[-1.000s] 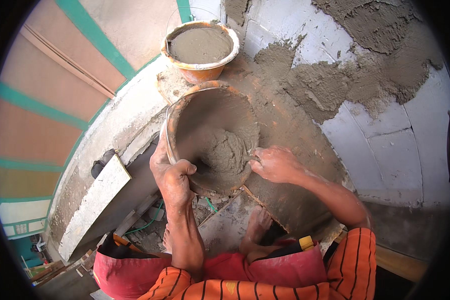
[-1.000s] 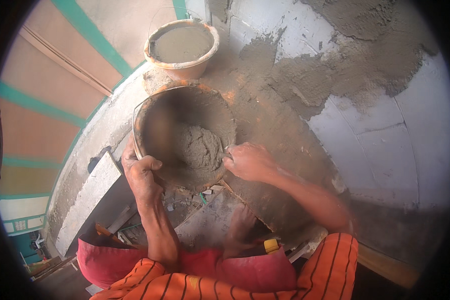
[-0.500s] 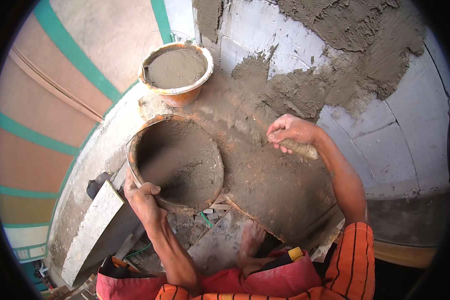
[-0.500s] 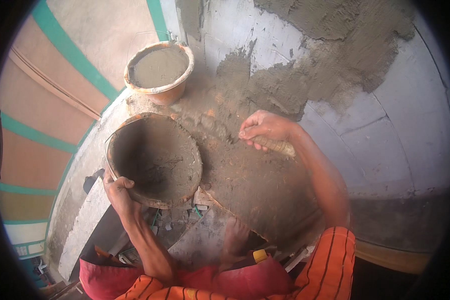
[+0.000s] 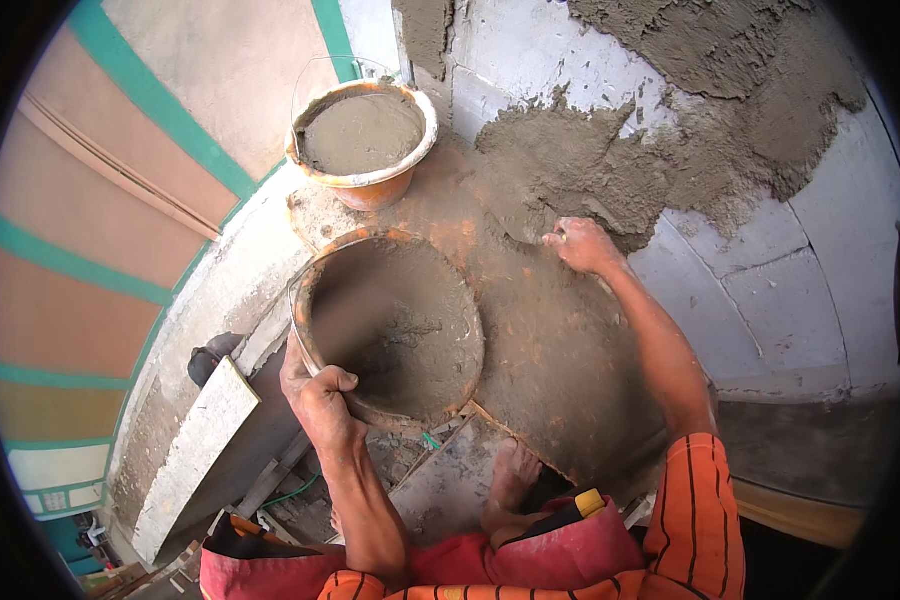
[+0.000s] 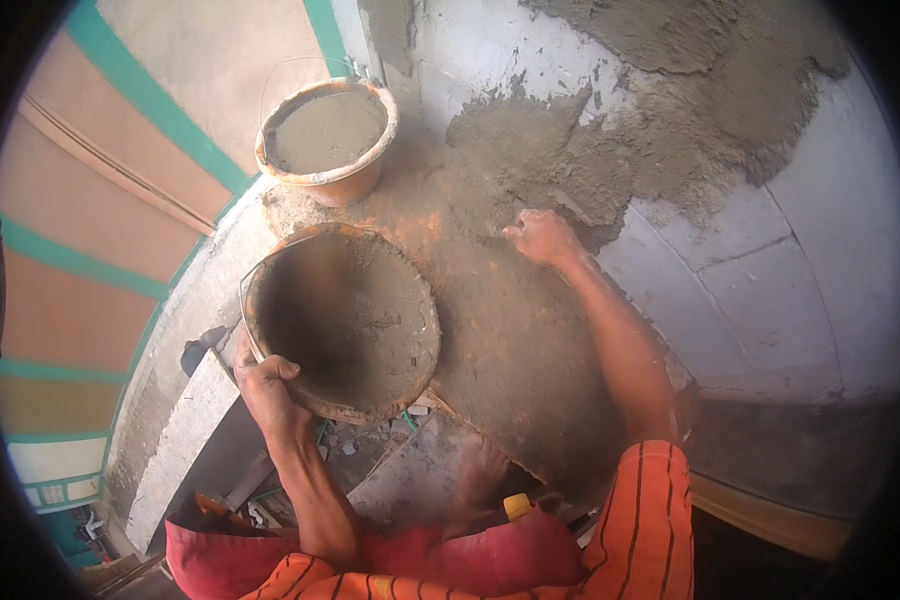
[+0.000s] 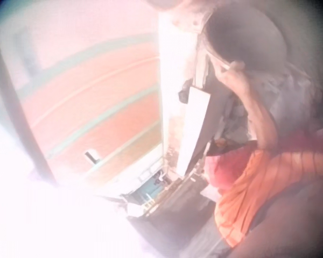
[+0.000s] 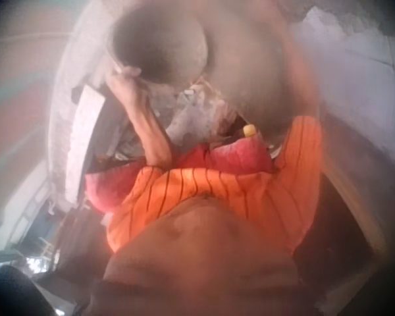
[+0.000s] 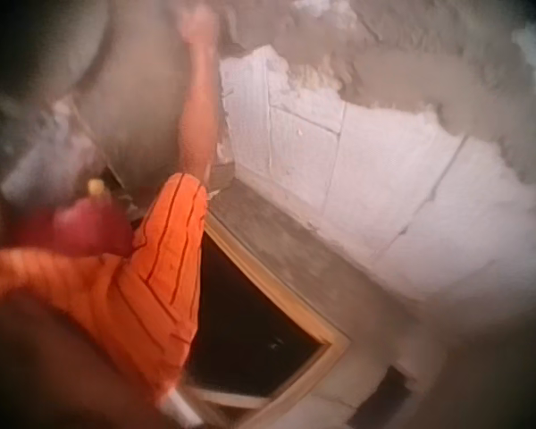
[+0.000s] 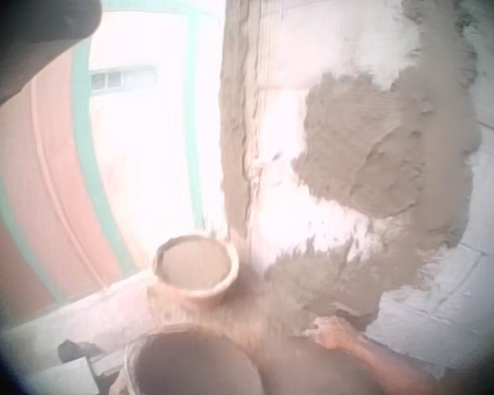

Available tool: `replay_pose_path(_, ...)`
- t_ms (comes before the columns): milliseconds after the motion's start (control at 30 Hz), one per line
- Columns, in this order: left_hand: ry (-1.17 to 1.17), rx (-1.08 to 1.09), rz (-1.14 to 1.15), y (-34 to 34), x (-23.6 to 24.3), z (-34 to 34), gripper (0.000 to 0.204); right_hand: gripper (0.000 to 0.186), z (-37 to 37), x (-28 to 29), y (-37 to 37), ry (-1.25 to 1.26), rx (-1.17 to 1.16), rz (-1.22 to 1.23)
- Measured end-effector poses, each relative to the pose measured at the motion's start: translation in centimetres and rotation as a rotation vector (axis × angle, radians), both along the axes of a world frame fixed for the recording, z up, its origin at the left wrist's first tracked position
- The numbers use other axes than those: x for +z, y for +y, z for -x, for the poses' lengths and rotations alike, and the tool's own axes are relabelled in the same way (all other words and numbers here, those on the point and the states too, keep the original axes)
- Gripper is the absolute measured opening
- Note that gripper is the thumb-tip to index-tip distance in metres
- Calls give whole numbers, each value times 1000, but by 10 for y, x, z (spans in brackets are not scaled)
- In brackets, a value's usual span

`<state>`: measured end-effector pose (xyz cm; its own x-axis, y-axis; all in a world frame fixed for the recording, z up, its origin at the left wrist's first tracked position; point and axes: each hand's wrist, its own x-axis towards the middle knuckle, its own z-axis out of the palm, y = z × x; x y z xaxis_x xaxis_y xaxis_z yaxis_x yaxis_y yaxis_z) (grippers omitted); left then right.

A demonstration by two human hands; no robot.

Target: The person hammers a nail into a cinder block wall, then scoops cement from a bucket and applies it to the wall using a trowel. The person smooths the cement over the blocks while standing on a wooden platform.

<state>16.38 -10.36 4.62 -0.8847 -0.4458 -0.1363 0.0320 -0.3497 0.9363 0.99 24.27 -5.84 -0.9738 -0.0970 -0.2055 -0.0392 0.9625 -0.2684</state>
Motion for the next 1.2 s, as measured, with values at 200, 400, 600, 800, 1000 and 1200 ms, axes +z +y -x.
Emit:
replay_pose_path(200, -31, 11, 4, -4, -4, -8, 82, 42, 15, -10, -1, 22, -236, -40)
replay_pose_path(400, -25, -9, -10, -4, -7, -6, 83, 41, -22, 79, 35, 290, -255, -66)
replay_pose_path(600, -2, -52, -9, -8, -10, 0, 83, 35, -67, 164, 24, 383, -408, -206)
replay_pose_path(800, 0, -61, -5, -9, -3, 5, 79, 32, -120, 208, -11, 450, -170, -214)
replay_pose_path(1000, 7, -46, -1, -10, -9, 11, 79, 30, -151, 230, -48, 99, 423, 495)
replay_pose_path(1200, 10, -72, -28, -9, -6, 9, 76, 34, -100, 205, 21, -240, -107, 660)
